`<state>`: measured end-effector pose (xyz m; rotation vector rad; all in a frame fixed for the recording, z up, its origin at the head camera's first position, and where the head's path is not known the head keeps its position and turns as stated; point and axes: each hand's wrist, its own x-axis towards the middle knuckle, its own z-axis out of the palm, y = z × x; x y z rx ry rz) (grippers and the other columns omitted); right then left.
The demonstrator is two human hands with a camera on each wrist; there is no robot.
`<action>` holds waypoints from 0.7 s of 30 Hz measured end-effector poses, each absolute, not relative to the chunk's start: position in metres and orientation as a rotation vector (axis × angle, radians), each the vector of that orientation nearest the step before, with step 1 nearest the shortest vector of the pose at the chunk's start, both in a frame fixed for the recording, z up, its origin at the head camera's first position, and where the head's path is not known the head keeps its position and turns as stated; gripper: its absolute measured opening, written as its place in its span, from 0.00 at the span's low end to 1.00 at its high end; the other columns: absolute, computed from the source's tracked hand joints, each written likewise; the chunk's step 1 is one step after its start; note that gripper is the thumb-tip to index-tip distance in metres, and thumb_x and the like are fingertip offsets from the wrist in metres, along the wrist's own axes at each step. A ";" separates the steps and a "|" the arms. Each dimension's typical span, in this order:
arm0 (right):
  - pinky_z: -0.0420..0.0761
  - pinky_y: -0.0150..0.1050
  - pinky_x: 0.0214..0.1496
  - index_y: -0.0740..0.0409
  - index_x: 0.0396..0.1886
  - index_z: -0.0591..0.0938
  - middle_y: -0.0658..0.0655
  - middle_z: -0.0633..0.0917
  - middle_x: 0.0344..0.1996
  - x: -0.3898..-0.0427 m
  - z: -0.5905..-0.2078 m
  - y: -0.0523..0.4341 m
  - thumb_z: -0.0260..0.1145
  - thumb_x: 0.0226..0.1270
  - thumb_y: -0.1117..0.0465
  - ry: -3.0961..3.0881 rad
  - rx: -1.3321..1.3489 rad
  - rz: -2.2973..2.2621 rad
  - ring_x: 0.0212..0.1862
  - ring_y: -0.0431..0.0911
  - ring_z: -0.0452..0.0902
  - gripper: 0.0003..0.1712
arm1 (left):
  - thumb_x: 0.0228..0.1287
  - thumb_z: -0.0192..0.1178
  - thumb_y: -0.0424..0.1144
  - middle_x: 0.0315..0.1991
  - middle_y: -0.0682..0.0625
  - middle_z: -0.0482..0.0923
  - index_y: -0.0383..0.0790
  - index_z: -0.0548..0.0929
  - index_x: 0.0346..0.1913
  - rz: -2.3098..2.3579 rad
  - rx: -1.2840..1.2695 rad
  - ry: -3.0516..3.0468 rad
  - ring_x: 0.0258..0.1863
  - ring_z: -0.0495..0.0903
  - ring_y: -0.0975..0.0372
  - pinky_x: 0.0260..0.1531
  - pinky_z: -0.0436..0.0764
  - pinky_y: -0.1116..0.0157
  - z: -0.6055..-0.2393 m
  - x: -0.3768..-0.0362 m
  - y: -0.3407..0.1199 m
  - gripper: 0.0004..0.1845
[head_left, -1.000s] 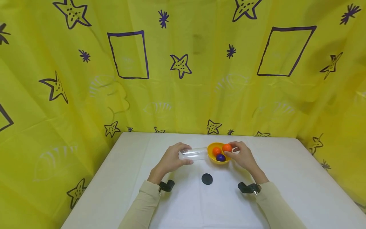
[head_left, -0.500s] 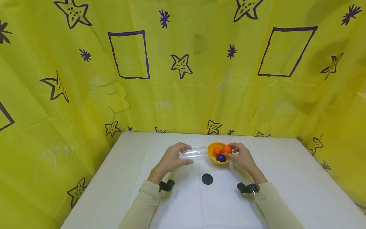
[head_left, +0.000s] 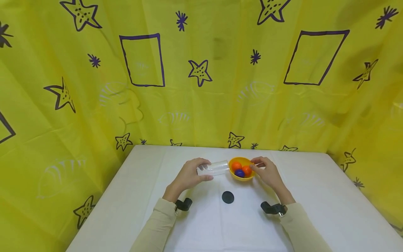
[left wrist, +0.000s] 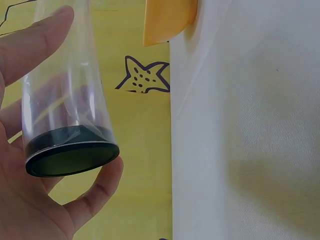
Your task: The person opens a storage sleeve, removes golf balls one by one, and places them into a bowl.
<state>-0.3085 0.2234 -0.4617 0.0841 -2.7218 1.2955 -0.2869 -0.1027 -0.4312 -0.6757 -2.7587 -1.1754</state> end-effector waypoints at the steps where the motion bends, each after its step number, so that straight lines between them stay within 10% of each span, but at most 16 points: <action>1: 0.80 0.49 0.57 0.61 0.59 0.80 0.66 0.79 0.58 -0.307 -0.462 0.223 0.63 0.76 0.53 -2.718 0.076 1.300 0.59 0.60 0.75 0.21 | 0.57 0.77 0.48 0.49 0.50 0.85 0.45 0.84 0.58 -1.176 -0.675 -2.761 0.46 0.79 0.57 0.46 0.79 0.60 -0.432 -0.287 -0.103 0.26; 21: 0.77 0.37 0.45 0.61 0.55 0.81 0.62 0.81 0.47 -0.290 -0.455 0.225 0.65 0.74 0.58 -2.781 0.196 1.187 0.49 0.53 0.75 0.16 | 0.57 0.77 0.48 0.47 0.49 0.86 0.45 0.84 0.58 -1.176 -0.620 -2.740 0.50 0.77 0.49 0.51 0.69 0.57 -0.440 -0.291 -0.105 0.26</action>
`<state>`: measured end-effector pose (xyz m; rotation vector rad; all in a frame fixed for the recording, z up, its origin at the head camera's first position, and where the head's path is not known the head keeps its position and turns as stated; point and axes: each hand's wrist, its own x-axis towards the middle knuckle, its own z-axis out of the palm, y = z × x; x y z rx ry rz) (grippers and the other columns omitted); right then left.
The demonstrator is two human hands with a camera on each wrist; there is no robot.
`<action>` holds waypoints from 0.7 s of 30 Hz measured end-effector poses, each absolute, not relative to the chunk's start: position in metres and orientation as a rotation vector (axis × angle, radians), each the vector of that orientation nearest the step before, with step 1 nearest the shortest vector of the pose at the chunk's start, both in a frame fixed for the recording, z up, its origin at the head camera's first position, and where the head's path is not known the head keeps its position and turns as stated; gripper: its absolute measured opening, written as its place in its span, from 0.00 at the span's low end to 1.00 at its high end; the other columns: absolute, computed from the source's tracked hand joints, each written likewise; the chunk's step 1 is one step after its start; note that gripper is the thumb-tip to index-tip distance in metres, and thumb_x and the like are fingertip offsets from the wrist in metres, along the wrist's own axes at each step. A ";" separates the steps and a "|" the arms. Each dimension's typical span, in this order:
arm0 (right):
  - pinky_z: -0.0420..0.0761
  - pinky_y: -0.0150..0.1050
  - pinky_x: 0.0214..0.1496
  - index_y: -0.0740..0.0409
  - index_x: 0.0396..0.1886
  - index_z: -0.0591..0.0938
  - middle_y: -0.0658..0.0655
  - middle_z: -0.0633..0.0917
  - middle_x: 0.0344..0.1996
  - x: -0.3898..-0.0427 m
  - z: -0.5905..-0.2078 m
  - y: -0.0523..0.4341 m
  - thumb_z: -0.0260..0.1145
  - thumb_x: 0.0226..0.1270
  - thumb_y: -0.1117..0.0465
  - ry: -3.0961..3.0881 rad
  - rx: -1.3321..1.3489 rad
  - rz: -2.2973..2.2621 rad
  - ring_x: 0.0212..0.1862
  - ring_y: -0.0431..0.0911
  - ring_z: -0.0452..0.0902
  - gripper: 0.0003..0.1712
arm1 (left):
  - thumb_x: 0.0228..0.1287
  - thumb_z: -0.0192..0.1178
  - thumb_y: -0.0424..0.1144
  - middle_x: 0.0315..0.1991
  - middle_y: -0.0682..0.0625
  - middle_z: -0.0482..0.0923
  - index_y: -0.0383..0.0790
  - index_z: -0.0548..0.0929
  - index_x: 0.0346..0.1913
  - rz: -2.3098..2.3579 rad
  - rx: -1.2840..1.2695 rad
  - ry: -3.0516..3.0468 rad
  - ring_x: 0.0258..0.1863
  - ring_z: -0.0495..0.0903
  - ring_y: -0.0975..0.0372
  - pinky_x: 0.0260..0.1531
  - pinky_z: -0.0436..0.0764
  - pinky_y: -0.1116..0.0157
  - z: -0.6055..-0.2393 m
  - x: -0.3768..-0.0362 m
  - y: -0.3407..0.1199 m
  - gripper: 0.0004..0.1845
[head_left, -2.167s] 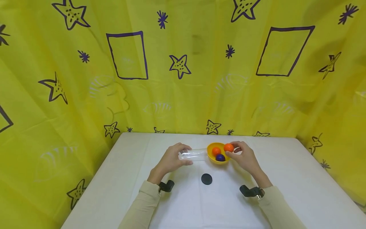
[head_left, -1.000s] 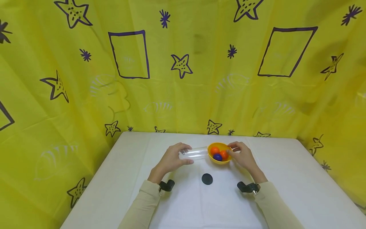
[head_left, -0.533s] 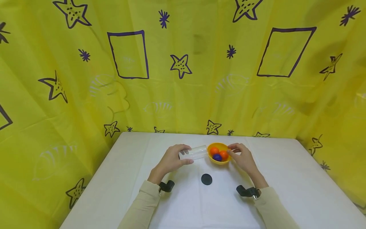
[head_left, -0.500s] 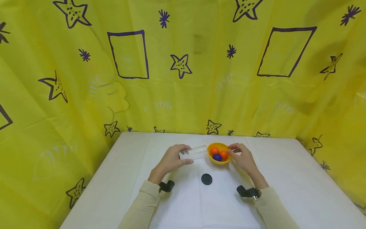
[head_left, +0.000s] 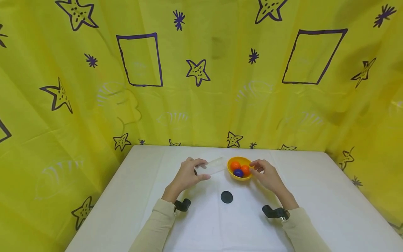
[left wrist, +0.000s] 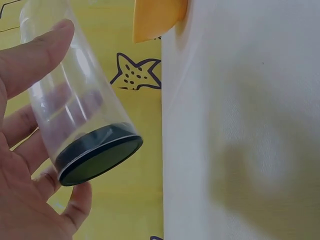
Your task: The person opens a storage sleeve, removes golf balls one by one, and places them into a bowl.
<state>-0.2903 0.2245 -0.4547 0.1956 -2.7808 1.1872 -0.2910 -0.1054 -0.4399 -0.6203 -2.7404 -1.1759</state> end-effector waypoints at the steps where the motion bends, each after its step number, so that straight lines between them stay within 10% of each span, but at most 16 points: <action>1: 0.76 0.37 0.44 0.61 0.55 0.81 0.61 0.81 0.46 -0.290 -0.454 0.225 0.65 0.74 0.58 -2.787 0.206 1.185 0.48 0.53 0.75 0.16 | 0.57 0.77 0.48 0.48 0.48 0.86 0.44 0.84 0.58 -1.182 -0.622 -2.748 0.51 0.77 0.49 0.50 0.71 0.57 -0.440 -0.291 -0.106 0.27; 21: 0.78 0.38 0.46 0.61 0.56 0.81 0.59 0.83 0.46 -0.286 -0.442 0.236 0.66 0.73 0.57 -2.864 0.352 1.087 0.47 0.51 0.77 0.17 | 0.63 0.73 0.41 0.54 0.43 0.86 0.40 0.77 0.57 -1.373 -0.623 -2.740 0.53 0.84 0.49 0.57 0.82 0.51 -0.459 -0.296 -0.106 0.23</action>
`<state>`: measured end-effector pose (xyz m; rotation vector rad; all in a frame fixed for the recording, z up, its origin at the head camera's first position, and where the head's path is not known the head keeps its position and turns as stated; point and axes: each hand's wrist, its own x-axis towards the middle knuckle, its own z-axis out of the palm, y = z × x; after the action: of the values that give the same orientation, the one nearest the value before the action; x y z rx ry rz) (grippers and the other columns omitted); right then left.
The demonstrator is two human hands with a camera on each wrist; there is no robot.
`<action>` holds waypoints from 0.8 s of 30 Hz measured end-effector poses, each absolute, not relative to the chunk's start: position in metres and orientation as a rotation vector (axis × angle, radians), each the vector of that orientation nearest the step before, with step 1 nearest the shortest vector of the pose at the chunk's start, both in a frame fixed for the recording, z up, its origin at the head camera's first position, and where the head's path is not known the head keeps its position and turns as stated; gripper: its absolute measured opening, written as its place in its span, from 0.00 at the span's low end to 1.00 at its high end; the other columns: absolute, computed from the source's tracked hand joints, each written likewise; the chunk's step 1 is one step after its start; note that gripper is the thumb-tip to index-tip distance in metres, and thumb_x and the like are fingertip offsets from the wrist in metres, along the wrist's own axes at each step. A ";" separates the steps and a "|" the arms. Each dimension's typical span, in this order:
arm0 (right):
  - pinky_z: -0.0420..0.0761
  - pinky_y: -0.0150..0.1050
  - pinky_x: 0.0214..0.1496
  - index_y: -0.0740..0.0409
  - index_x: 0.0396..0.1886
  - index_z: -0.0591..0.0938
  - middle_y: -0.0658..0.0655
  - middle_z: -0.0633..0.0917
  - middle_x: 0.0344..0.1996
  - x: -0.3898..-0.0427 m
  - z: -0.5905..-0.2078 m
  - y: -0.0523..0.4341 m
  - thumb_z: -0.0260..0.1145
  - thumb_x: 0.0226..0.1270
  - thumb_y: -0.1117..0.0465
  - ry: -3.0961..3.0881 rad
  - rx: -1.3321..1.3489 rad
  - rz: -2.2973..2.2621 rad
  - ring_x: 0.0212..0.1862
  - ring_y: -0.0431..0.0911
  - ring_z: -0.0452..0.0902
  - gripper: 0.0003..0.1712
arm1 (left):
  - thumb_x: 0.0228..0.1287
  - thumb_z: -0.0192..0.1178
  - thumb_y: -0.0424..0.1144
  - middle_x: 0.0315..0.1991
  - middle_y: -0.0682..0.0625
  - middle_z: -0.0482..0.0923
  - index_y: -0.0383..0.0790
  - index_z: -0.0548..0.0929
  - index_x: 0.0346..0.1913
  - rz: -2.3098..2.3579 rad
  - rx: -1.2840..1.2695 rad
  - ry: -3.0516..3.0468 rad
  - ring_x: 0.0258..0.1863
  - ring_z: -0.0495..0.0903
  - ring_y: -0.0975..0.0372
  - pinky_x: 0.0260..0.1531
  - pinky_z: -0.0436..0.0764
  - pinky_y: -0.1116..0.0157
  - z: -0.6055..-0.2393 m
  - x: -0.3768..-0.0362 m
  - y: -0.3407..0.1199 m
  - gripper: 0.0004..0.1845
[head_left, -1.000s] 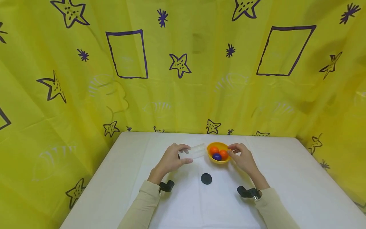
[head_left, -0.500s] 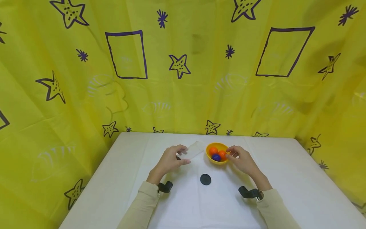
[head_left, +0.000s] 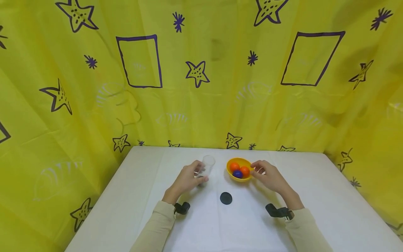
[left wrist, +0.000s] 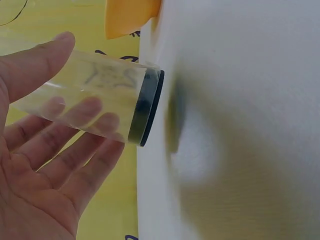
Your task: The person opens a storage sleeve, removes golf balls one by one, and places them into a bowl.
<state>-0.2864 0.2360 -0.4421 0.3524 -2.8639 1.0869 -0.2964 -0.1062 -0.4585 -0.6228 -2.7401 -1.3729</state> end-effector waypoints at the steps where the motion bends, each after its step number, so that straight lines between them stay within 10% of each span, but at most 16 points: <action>1: 0.78 0.38 0.46 0.61 0.56 0.81 0.59 0.83 0.46 -0.286 -0.442 0.237 0.66 0.73 0.57 -2.864 0.356 1.080 0.47 0.51 0.77 0.18 | 0.63 0.73 0.40 0.54 0.42 0.85 0.39 0.77 0.57 -1.392 -0.625 -2.734 0.53 0.84 0.48 0.57 0.82 0.50 -0.460 -0.297 -0.106 0.23; 24: 0.79 0.38 0.44 0.63 0.58 0.79 0.61 0.84 0.47 -0.287 -0.431 0.267 0.65 0.75 0.53 -2.829 0.326 1.039 0.49 0.55 0.78 0.21 | 0.62 0.73 0.43 0.61 0.36 0.80 0.36 0.74 0.64 -1.312 -0.600 -3.007 0.62 0.79 0.44 0.63 0.76 0.45 -0.463 -0.302 -0.129 0.31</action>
<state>-0.2866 0.2673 -0.4310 0.3264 -2.8293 1.0393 -0.3022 -0.1288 -0.4629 -0.5996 -3.0071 -1.3119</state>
